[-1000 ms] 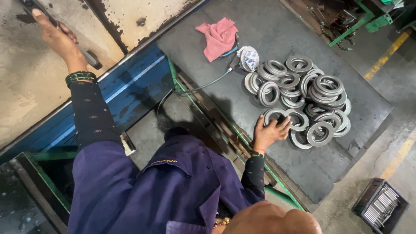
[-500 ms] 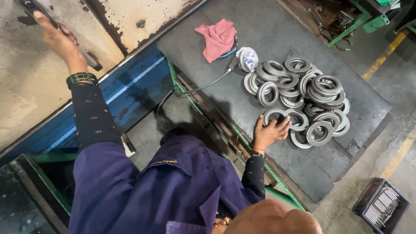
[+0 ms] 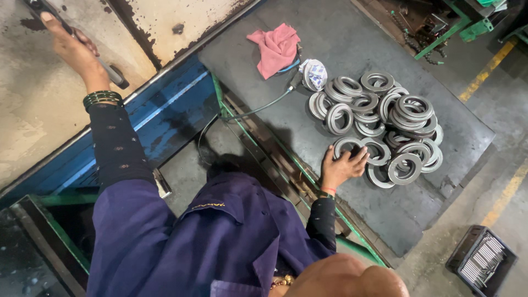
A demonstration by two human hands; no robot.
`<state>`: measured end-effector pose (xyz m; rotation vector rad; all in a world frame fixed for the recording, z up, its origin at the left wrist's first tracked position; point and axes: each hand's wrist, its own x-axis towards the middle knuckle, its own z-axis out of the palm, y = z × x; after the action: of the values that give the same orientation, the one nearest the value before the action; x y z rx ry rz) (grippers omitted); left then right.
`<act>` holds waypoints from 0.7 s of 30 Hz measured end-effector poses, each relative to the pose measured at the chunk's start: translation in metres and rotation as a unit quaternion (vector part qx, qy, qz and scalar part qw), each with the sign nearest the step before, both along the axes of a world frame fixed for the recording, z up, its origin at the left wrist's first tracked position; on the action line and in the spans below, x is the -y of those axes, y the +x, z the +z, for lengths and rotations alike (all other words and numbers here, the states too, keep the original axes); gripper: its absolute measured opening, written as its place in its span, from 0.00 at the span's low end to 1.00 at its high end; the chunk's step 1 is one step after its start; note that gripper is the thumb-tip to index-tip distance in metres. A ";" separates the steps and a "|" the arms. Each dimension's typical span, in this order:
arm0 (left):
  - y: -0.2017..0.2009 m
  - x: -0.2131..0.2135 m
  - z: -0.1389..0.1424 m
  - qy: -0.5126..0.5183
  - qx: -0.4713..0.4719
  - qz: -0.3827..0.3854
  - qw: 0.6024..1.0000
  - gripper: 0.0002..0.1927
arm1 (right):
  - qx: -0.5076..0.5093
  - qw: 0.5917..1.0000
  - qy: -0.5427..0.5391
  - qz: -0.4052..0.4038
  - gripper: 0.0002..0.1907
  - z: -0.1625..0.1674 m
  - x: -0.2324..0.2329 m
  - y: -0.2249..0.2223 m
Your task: The person works at a machine in a workshop, then carries a handheld device to a table holding a pile of metal rings. They hold the device over the rings and use their other hand to pick up, turn, and stack the rings on the table.
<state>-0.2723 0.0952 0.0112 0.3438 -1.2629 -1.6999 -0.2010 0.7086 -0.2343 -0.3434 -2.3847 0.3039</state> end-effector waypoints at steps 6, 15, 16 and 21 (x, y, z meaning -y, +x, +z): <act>-0.001 0.002 0.000 -0.008 -0.006 0.007 1.000 0.34 | 0.009 1.000 -0.004 -0.003 0.22 0.000 0.001 -0.001; 0.000 0.000 0.001 -0.021 0.000 0.010 1.000 0.35 | 0.003 1.000 -0.006 0.001 0.21 0.000 0.001 0.001; 0.000 -0.001 0.001 -0.022 -0.003 0.010 1.000 0.35 | 0.003 1.000 -0.005 0.001 0.21 0.000 0.001 0.001; -0.001 -0.001 0.002 -0.017 -0.002 0.009 1.000 0.35 | 0.000 1.000 -0.011 0.006 0.21 0.001 0.001 0.000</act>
<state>-0.2738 0.0967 0.0136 0.3313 -1.2798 -1.6616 -0.2006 0.7078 -0.2329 -0.3402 -2.3854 0.3356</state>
